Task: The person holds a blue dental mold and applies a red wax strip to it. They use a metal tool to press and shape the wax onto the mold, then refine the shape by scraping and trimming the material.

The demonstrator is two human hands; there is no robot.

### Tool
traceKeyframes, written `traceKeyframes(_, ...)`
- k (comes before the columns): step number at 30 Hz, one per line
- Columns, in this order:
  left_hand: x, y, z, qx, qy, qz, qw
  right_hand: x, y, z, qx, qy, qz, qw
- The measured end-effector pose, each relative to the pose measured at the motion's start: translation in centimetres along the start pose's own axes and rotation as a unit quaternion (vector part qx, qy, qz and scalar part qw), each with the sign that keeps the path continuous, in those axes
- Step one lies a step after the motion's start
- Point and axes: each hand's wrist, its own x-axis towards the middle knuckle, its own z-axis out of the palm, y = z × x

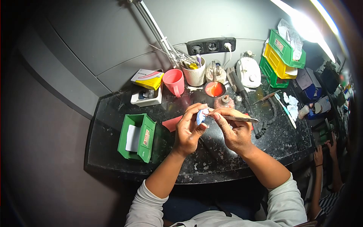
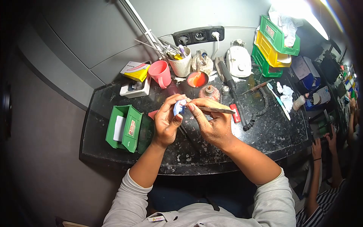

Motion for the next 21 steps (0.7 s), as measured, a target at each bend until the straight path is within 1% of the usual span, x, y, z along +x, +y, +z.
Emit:
traceKeyframes(2, 0.0, -0.1, 0.0, -0.002, -0.003, -0.002, 1.0, 0.0, 0.2, -0.1, -0.018, -0.009, -0.013, 1.0)
traceKeyframes(5, 0.0, 0.0, 0.0, -0.005, -0.004, -0.008, 1.0, -0.1, 0.3, 0.0, 0.003, -0.008, 0.009, 1.0)
traceKeyframes(7, 0.0, 0.0, 0.0, 0.013, -0.003, -0.008, 1.0, -0.2, 0.2, 0.2, 0.066, 0.004, 0.063, 0.996)
traceKeyframes(8, 0.0, 0.1, 0.1, 0.013, -0.003, -0.008, 1.0, -0.2, 0.0, 0.2, 0.066, 0.004, 0.062, 0.996)
traceKeyframes(10, 0.0, 0.3, 0.2, 0.033, 0.004, -0.006, 0.999, -0.1, -0.3, 0.1, 0.09, -0.005, 0.103, 0.991)
traceKeyframes(17, 0.1, 0.3, 0.2, 0.054, 0.014, -0.007, 0.998, 0.4, -0.6, -0.2, 0.112, -0.019, 0.116, 0.987)
traceKeyframes(19, 0.1, 0.0, 0.0, 0.07, 0.012, 0.008, 0.997, 0.2, -0.5, 0.0, 0.158, -0.004, 0.156, 0.975)
traceKeyframes(20, 0.1, 0.1, 0.0, 0.071, 0.011, 0.008, 0.997, 0.5, -0.5, -0.3, 0.165, -0.004, 0.152, 0.974)
traceKeyframes(21, 0.2, 0.3, 0.1, 0.03, 0.001, -0.009, 1.0, 0.9, -0.6, -0.7, 0.172, -0.005, 0.148, 0.974)
